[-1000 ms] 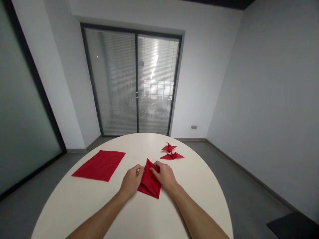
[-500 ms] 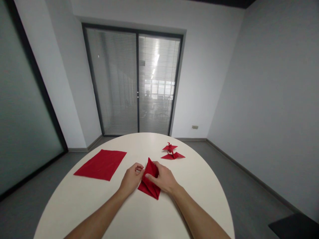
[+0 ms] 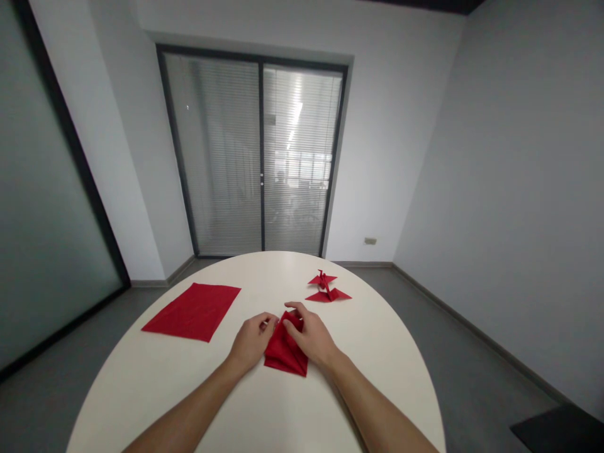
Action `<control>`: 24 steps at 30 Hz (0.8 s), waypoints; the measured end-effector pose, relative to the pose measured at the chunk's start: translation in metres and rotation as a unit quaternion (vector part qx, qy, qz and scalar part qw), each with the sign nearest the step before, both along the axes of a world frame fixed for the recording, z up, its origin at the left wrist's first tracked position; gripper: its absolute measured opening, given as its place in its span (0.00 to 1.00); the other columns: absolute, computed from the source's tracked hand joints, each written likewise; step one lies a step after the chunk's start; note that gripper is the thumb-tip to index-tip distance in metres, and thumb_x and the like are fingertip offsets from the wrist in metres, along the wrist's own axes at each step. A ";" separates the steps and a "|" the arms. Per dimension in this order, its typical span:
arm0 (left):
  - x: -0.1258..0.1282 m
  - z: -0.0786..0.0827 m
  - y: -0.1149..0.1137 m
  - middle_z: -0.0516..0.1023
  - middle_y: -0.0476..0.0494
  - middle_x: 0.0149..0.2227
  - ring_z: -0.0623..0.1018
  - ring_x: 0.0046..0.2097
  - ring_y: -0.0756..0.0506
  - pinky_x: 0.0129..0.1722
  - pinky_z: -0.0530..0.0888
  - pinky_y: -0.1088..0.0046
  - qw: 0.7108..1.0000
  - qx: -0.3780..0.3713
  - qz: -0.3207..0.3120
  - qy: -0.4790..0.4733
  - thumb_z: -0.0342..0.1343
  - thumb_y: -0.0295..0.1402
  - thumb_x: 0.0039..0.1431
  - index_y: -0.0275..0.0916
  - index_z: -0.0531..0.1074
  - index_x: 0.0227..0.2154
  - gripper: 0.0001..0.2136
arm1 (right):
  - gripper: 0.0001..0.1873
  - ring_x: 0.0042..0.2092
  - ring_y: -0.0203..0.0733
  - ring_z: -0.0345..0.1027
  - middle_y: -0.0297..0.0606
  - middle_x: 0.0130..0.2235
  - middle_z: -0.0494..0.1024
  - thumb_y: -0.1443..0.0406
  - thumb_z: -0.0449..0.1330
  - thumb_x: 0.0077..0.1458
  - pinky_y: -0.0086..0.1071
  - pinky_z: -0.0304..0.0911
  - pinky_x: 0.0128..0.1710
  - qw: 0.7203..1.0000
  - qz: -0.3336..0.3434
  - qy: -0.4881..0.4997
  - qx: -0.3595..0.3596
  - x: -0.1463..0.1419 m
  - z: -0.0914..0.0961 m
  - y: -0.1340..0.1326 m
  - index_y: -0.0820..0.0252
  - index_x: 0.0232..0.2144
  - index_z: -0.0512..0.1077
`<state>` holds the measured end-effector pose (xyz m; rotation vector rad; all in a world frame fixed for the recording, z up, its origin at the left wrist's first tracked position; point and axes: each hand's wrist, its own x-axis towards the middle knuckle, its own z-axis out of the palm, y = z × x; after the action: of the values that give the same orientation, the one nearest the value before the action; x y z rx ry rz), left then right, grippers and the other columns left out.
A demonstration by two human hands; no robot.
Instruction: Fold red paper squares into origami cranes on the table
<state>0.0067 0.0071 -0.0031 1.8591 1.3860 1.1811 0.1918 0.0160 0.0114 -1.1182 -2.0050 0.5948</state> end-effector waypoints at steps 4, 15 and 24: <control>0.000 0.006 -0.005 0.82 0.45 0.34 0.78 0.35 0.44 0.37 0.71 0.72 1.000 0.010 -0.005 0.011 0.48 0.39 0.65 0.39 0.79 0.37 0.15 | 0.14 0.45 0.42 0.72 0.37 0.44 0.79 0.63 0.58 0.60 0.36 0.65 0.49 0.996 0.049 0.074 0.019 0.002 0.001 0.005 0.54 0.49 0.73; -0.003 0.004 -0.008 0.82 0.44 0.42 0.79 0.39 0.45 0.39 0.72 0.74 0.998 0.041 -0.049 0.029 0.51 0.36 0.64 0.39 0.78 0.43 0.13 | 0.08 0.41 0.39 0.71 0.34 0.40 0.79 0.66 0.57 0.60 0.32 0.63 0.43 0.991 0.043 0.129 0.012 -0.001 0.000 0.008 0.56 0.41 0.74; -0.004 -0.001 -0.007 0.82 0.46 0.40 0.79 0.41 0.45 0.44 0.71 0.73 0.997 0.038 -0.042 0.053 0.53 0.35 0.62 0.41 0.78 0.40 0.10 | 0.07 0.40 0.41 0.70 0.36 0.38 0.78 0.62 0.56 0.61 0.32 0.62 0.38 0.982 0.050 0.178 -0.025 -0.002 0.003 0.007 0.57 0.38 0.73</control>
<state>0.0031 0.0002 -0.0038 2.0398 1.3207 1.1224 0.1901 0.0227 0.0145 -0.8729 -1.7493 0.8385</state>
